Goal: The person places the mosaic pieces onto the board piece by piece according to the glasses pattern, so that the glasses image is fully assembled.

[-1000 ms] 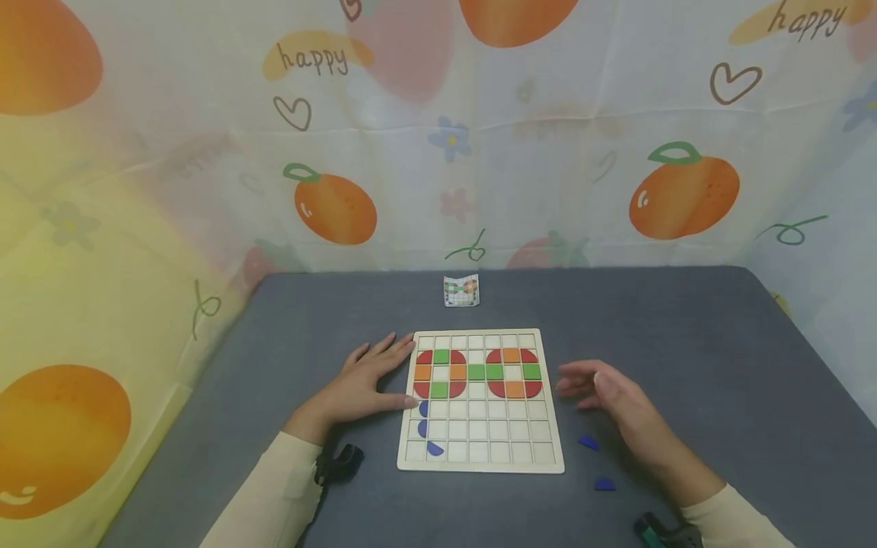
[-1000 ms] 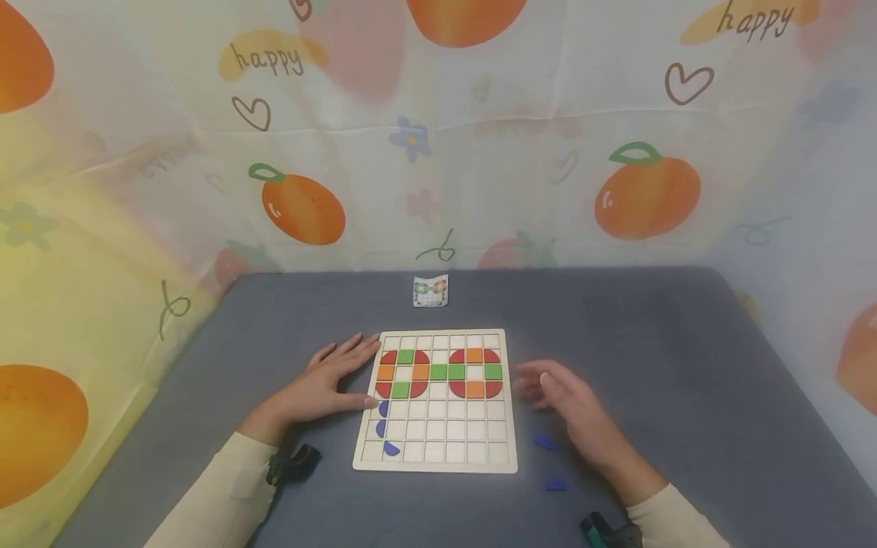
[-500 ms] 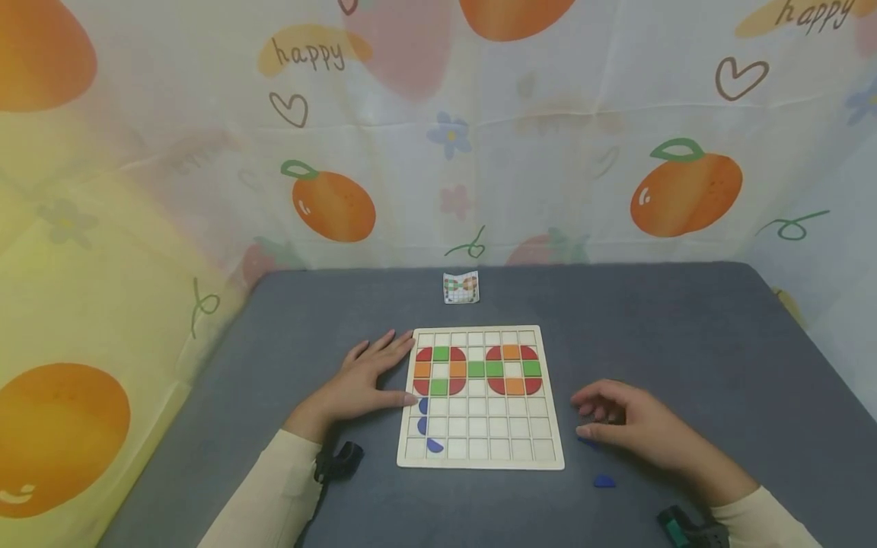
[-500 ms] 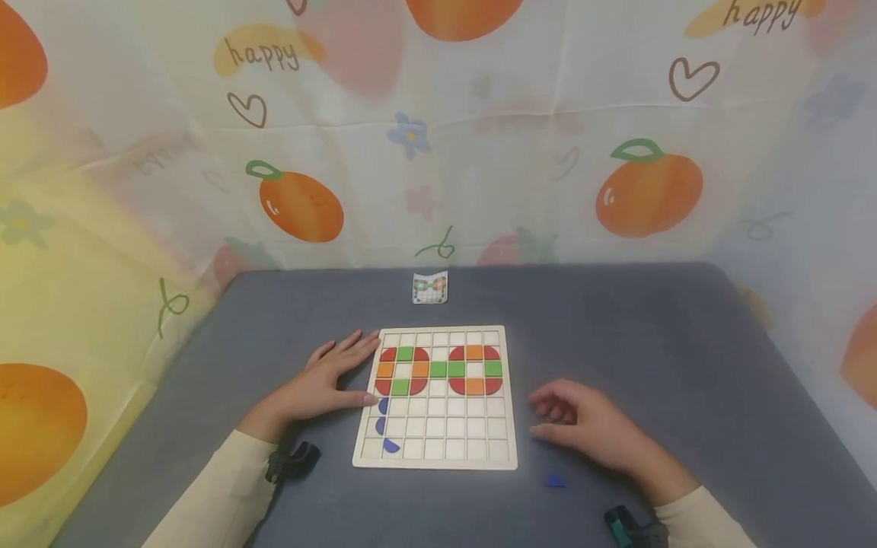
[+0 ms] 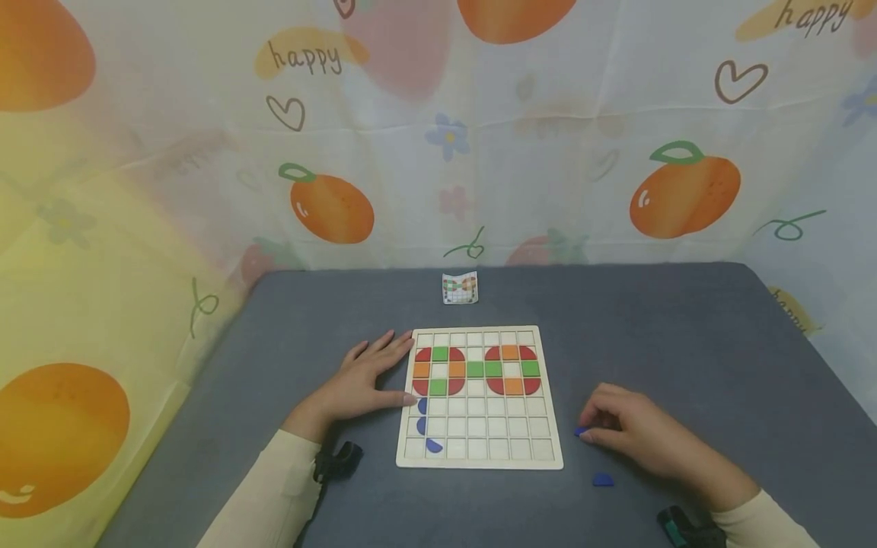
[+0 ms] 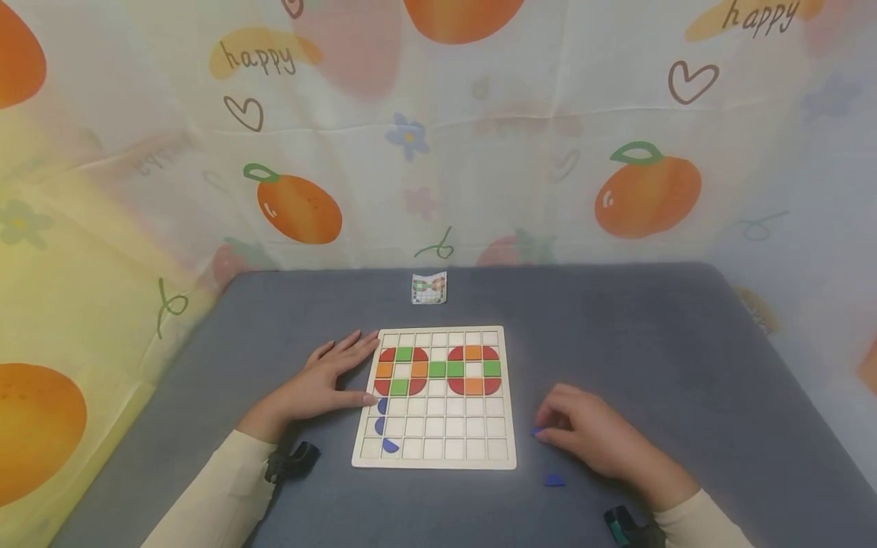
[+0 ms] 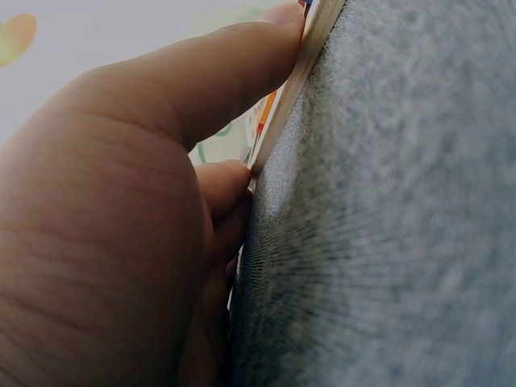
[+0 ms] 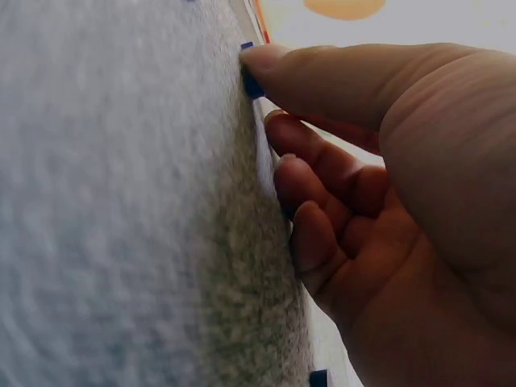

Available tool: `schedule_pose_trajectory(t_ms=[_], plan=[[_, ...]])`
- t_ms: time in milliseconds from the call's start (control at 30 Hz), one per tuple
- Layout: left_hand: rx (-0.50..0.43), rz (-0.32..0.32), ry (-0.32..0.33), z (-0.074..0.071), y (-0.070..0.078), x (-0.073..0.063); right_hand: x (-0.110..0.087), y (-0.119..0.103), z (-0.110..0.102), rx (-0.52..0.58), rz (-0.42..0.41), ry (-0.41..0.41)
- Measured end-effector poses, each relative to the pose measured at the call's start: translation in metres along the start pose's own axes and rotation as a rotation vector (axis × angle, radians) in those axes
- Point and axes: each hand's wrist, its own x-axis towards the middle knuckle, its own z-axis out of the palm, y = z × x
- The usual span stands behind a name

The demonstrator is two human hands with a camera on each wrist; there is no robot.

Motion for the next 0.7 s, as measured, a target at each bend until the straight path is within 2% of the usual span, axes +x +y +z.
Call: schedule_pose_trajectory(t_ms=[567,700], plan=[[0.006,0.001,0.011,0.0025,-0.0012,0.0003,0.0042,-0.0074,0.0074,-0.057,0.037,0.008],[0.006,0.006,0.013,0.0029,-0.0016,0.0009,0.0045,-0.0080,0.0084,-0.029,0.028,0.046]])
